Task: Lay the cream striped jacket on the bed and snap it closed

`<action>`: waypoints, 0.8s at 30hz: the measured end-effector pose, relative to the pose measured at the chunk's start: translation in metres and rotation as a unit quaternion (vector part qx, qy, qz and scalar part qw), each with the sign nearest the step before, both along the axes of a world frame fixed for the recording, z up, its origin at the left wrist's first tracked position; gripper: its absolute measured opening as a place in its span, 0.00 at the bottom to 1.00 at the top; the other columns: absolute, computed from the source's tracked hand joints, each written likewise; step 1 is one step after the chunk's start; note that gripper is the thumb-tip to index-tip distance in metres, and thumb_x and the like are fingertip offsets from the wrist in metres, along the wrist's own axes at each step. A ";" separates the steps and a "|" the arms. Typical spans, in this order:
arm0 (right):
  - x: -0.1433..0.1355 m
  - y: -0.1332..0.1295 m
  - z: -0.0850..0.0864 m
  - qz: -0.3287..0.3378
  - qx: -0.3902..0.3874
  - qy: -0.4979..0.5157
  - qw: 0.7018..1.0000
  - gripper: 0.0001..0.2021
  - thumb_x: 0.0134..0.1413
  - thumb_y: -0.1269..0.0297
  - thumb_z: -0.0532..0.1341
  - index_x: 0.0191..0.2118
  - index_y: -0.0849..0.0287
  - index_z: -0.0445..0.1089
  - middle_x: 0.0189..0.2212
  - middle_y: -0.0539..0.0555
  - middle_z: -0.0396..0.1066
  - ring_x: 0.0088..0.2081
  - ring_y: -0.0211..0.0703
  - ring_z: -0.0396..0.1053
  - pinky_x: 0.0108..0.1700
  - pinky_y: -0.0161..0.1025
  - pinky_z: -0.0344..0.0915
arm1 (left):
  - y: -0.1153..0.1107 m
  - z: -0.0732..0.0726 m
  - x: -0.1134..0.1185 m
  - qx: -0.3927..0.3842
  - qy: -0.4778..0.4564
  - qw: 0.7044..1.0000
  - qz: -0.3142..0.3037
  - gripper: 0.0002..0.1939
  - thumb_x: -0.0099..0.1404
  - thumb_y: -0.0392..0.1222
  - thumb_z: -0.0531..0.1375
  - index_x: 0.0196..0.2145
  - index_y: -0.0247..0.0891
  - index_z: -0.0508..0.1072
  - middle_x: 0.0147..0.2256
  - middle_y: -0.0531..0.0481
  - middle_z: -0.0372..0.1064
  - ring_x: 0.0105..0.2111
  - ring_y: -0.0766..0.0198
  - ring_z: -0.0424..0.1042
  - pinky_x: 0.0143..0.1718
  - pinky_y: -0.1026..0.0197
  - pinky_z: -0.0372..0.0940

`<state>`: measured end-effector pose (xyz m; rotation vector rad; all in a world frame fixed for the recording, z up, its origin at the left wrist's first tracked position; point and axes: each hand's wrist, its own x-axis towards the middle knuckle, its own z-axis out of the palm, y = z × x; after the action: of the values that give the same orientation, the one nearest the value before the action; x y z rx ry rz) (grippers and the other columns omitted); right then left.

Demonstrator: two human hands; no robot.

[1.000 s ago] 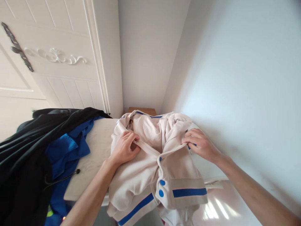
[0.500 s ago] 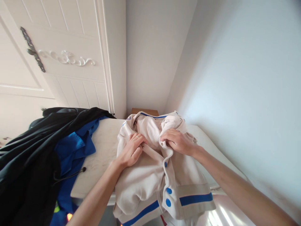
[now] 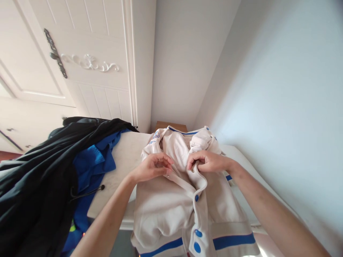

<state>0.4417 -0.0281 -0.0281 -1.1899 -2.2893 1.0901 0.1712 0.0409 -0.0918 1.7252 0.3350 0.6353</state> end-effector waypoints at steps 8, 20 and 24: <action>0.018 0.004 -0.001 -0.005 -0.019 0.098 0.995 0.04 0.50 0.72 0.67 0.34 0.60 0.80 0.34 0.54 0.79 0.37 0.43 0.75 0.36 0.35 0.72 | 0.002 -0.004 -0.004 0.215 0.072 0.974 0.016 0.14 0.58 0.36 0.67 0.43 0.44 0.81 0.50 0.45 0.75 0.55 0.53 0.71 0.56 0.52 0.67; -0.013 0.007 -0.011 0.024 0.108 0.144 0.983 0.08 0.61 0.71 0.62 0.37 0.58 0.80 0.34 0.54 0.78 0.36 0.41 0.76 0.37 0.36 0.74 | -0.004 -0.013 0.014 0.217 0.021 0.961 0.173 0.04 0.62 0.40 0.65 0.35 0.42 0.80 0.32 0.52 0.80 0.31 0.61 0.78 0.37 0.60 0.73; -0.021 0.009 -0.026 -0.007 0.160 0.162 0.974 0.05 0.60 0.68 0.64 0.34 0.58 0.78 0.32 0.53 0.76 0.36 0.40 0.75 0.38 0.36 0.74 | -0.006 -0.011 0.020 0.381 -0.074 0.899 0.200 0.07 0.67 0.43 0.64 0.34 0.41 0.79 0.33 0.49 0.78 0.34 0.63 0.75 0.39 0.59 0.71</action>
<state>0.4204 -0.0193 -0.0538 -0.8347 -2.0958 0.8010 0.1909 0.0349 -0.1030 2.3531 0.3620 1.3225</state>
